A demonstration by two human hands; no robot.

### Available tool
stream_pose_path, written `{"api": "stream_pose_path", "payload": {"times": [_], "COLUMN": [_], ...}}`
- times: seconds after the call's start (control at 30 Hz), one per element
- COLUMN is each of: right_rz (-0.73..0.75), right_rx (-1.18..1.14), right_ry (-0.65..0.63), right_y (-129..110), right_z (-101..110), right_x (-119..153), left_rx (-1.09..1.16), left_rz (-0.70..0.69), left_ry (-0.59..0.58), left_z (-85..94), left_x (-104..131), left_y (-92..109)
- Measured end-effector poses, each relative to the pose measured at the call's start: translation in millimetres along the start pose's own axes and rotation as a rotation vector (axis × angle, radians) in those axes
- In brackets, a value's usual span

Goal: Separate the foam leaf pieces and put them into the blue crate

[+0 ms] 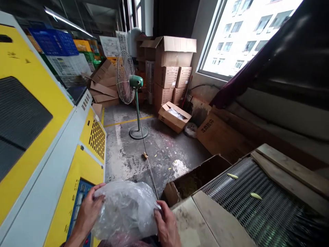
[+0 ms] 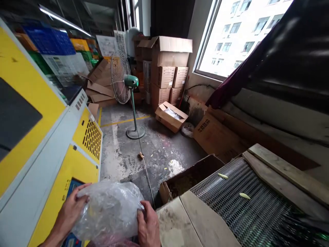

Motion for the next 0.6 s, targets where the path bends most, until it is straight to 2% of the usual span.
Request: {"api": "stream_pose_path", "payload": {"times": [0.03,0.1,0.23,0.33,0.43,0.6], "right_rz": [-0.023,-0.067,-0.145,-0.222,-0.308,-0.393], "right_rx": [-0.006,-0.016,0.024,0.085,0.143,0.156], "right_ry": [-0.025,-0.011,0.125,0.203,0.261,0.399], "right_y": [-3,-2,12,16,7,-22], "right_z": [2,6,0,-18,-41,-68], "right_x": [-16,-43,-80,-113,-157,-228], "left_rx": [0.001,0.010,-0.008,-0.020,0.005,-0.033], "left_rz": [0.003,0.007,0.024,0.021,0.015,-0.071], "left_ry": [0.002,-0.042,-0.198,-0.346,-0.488,-0.665], "left_z": [-2.4,-18.1,-75.2,-123.0,-164.0,-207.6], "left_x": [-17,-48,-107,-163,-229,-333], "left_y": [8,23,40,49,67,120]}}
Point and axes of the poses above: each hand's wrist, its own x-axis away from the middle knuckle, its own z-axis out of the back of the hand, y = z × x, the point moved 5 cm from there along -x, towards the middle knuckle, and after that the axes turned 10 degrees about x, right-handed, at the moved point
